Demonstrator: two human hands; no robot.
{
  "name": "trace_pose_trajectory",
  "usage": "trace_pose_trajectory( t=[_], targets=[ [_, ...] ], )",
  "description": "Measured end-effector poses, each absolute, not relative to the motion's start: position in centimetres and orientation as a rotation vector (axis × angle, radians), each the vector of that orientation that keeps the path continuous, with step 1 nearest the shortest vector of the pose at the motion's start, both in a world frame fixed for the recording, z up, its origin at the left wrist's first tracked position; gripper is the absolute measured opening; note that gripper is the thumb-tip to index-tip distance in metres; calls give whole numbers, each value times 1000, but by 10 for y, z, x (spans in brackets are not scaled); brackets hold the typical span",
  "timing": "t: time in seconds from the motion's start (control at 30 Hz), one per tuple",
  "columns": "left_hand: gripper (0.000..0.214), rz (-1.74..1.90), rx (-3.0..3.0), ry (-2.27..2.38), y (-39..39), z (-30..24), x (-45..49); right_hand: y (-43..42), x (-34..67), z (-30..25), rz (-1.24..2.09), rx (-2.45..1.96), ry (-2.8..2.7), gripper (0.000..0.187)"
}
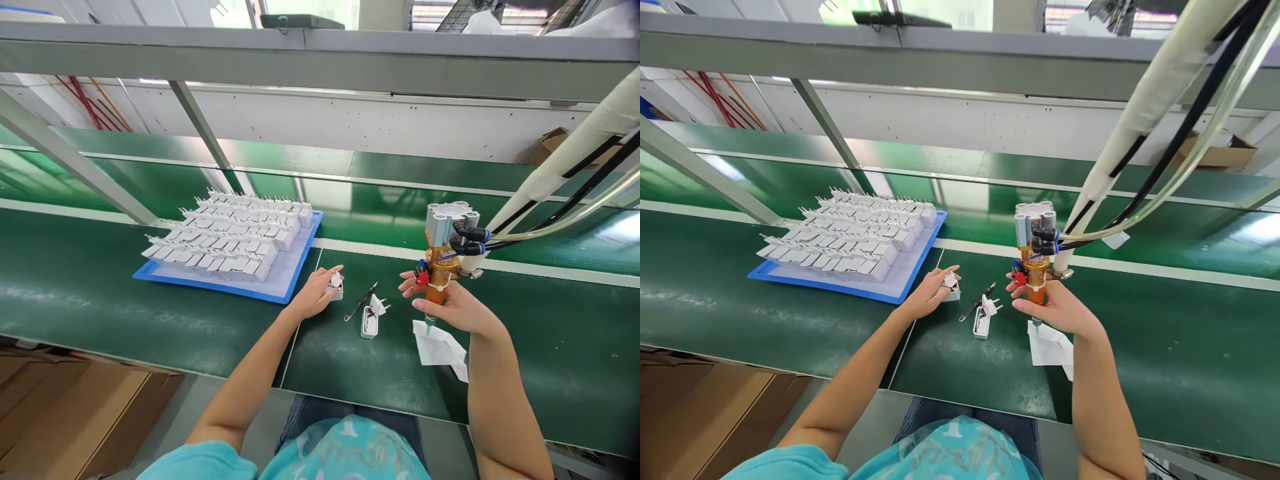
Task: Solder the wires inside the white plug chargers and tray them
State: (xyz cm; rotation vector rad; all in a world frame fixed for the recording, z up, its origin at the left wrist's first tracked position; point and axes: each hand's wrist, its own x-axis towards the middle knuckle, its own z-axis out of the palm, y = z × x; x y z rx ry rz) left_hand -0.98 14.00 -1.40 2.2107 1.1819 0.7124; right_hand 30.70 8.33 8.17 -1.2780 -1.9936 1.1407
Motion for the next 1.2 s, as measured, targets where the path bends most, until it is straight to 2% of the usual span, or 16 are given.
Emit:
trace_pose_trajectory(
  t=[0.17,0.37,0.63,0.73,0.83,0.97,1.1,1.2],
  targets=[
    [49,640,2205,1186,139,-13,-16,98,301,117,1208,-1203,-2169,42],
    [38,577,2205,1253,139,-19,-16,109,289,117,1159,-1095,-2177,43],
    [42,488,2233,1317,134,-25,-15,113,295,115,1153,-1191,-2112,46],
    [50,673,2000,1306,136,-25,-17,114,298,114,1147,-1208,-2111,47],
    [58,1006,1473,1245,141,-19,-21,115,300,112,1122,-1213,-2130,48],
    [53,1183,1046,1127,146,-7,-34,118,301,109,1090,-1200,-2131,49],
    [47,1287,1241,1460,144,-4,-54,120,301,108,1035,-1190,-2119,52],
    [54,1231,1590,1879,143,-8,-68,122,301,108,1009,-1215,-2124,54]
  ],
)
